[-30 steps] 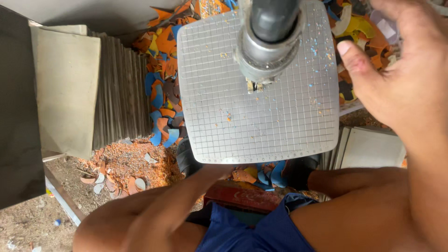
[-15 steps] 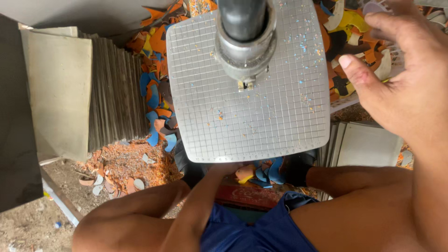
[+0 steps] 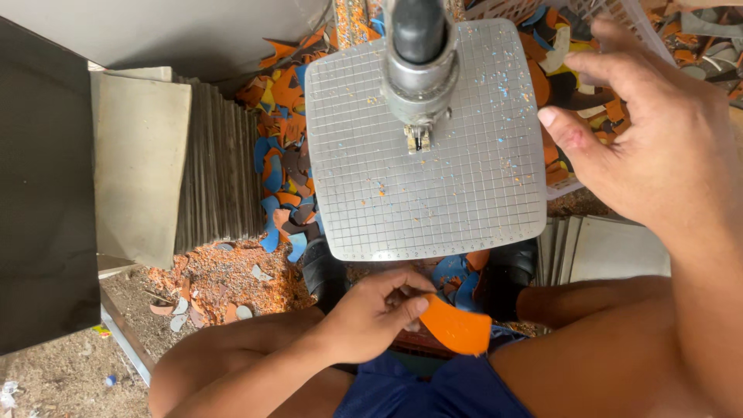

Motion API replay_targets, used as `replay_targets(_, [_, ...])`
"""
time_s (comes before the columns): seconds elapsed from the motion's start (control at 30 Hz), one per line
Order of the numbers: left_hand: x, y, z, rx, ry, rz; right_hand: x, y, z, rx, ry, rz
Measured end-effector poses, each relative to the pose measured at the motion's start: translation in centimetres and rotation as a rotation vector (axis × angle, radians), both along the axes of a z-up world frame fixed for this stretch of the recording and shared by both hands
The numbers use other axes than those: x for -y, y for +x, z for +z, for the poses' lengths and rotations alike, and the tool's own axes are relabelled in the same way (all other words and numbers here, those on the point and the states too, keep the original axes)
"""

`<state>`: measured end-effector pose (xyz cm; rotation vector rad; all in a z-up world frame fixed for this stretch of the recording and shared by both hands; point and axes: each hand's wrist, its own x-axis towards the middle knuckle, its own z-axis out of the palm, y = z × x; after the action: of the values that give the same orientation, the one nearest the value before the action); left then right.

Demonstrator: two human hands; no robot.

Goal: The person uses a vertical cutting machine to trim small colored rubber pieces. They place each piece under the blade, press down to cut, then remove and set aside the trimmed piece. The process is repeated with blue, orange, and yellow pieces.

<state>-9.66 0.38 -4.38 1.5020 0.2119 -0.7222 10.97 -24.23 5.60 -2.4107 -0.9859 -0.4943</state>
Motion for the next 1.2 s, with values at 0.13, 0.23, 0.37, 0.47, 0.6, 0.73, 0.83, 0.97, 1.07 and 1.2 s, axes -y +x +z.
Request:
replay_targets(0.13, [-1.7,2.2,5.1,0.169,-0.146,-0.008,-0.7,-0.4,0.4,-0.084,0.018,-0.024])
replay_targets(0.23, [-2.3,3.2,6.7,0.217,-0.137,-0.002,-1.4,-0.1,0.9,-0.092,-0.022,-0.044])
replay_targets(0.37, [-2.5,3.9,7.7,0.225,-0.188,0.118,-2.0,0.0,0.4,-0.151,-0.042,-0.077])
replay_targets(0.47, [-3.5,4.6,8.8,0.413,0.026,0.177,-2.0,0.2,0.2,-0.137,-0.040,-0.031])
replay_targets(0.6, [-4.8,4.0,10.9,1.186,0.668,0.139,-2.0,0.4,-0.1,-0.122,-0.090,-0.055])
replay_targets(0.73, [-4.1,4.3,10.3,1.320,0.824,-0.133,-2.0,-0.1,-0.2,-0.139,-0.100,-0.073])
replay_targets(0.83, [-3.8,4.4,9.4,1.236,0.793,-0.144,-1.9,-0.5,-0.2,-0.165,-0.112,-0.053])
replay_targets(0.97, [-4.6,5.2,9.3,1.228,0.987,-0.096,-1.5,-1.1,-0.4,-0.156,-0.102,0.014])
replay_targets(1.07, [-5.5,7.1,8.8,1.230,1.068,-0.184,-1.9,-1.8,-1.1,-0.120,-0.150,0.132])
replay_targets(1.2, [-5.3,8.1,7.7,1.203,1.066,-0.153,-2.9,-3.4,-2.5,-0.120,-0.251,0.223])
